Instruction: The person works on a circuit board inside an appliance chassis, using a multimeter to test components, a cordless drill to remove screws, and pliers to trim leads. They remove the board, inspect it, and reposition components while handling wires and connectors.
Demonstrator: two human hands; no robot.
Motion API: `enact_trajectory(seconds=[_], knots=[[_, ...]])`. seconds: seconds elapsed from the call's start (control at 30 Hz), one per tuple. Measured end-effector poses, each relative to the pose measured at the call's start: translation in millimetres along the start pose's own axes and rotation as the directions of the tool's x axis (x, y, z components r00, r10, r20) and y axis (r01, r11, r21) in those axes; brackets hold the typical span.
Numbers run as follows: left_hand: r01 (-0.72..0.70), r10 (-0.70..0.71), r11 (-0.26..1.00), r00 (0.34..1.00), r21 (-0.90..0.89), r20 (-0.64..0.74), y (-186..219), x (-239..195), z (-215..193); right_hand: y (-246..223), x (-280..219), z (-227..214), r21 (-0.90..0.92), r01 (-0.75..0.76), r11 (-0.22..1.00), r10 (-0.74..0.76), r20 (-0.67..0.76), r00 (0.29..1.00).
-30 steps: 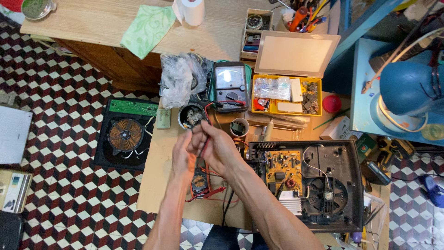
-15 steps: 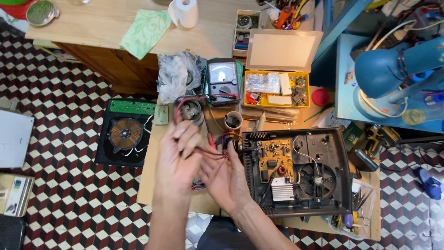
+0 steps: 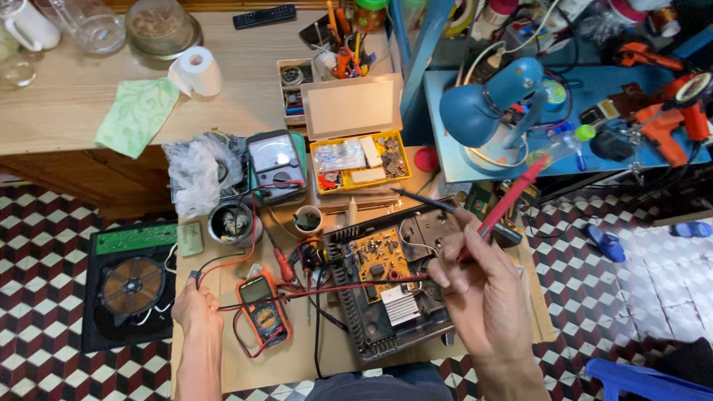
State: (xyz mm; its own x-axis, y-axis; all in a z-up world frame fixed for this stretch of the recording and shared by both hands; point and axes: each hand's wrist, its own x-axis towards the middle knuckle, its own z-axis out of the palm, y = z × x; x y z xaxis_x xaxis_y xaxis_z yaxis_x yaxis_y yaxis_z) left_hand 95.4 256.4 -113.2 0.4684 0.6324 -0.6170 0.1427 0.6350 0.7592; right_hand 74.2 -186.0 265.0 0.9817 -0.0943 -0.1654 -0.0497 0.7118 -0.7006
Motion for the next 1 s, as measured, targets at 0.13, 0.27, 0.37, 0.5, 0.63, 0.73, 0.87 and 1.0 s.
enact_trajectory(seconds=[0.13, 0.27, 0.37, 0.5, 0.63, 0.73, 0.87, 1.0], knots=[[-0.085, 0.084, 0.995, 0.996, 0.050, 0.020, 0.2, -19.0, 19.2, -10.1, 43.7, -63.8, 0.097, -0.006, 0.995, 0.017, -0.114, 0.993], [-0.138, 0.138, 0.988, 0.990, 0.075, 0.004, 5.4, -44.6, 36.8, -18.8, 80.0, -124.5, 0.112, 0.018, 0.994, 0.009, -0.237, 0.972], [-0.147, 0.146, 0.980, 0.989, 0.133, 0.016, 11.2, -63.3, 50.5, -26.0, 94.8, -157.2, -0.031, 0.057, 0.998, -0.065, -0.393, 0.917], [-0.485, 0.491, 0.703, 0.860, 0.521, 0.138, 15.4, -109.9, 77.8, -33.3, 96.8, -171.7, -0.377, 0.001, 0.926, -0.179, -0.437, 0.881], [-0.614, 0.578, 0.629, 0.780, 0.477, 0.241, 24.1, -179.3, 116.7, -44.4, 95.4, -174.8, -0.484, -0.119, 0.867, -0.088, -0.383, 0.919], [-0.220, 0.110, 0.946, 0.909, 0.239, 0.402, 0.0, -246.7, 182.4, -53.8, 99.3, -183.1, -0.503, -0.217, 0.836, 0.037, -0.343, 0.939], [-0.037, -0.110, 0.973, 0.791, 0.227, 0.602, -54.8, -326.3, 268.2, -55.5, 105.6, -197.6, -0.423, -0.299, 0.855, 0.227, -0.211, 0.951], [0.122, -0.189, 0.982, 0.721, 0.147, 0.666, -97.0, -348.3, 337.7, -46.8, 121.8, -200.5, -0.385, -0.409, 0.828, 0.355, -0.205, 0.912]])
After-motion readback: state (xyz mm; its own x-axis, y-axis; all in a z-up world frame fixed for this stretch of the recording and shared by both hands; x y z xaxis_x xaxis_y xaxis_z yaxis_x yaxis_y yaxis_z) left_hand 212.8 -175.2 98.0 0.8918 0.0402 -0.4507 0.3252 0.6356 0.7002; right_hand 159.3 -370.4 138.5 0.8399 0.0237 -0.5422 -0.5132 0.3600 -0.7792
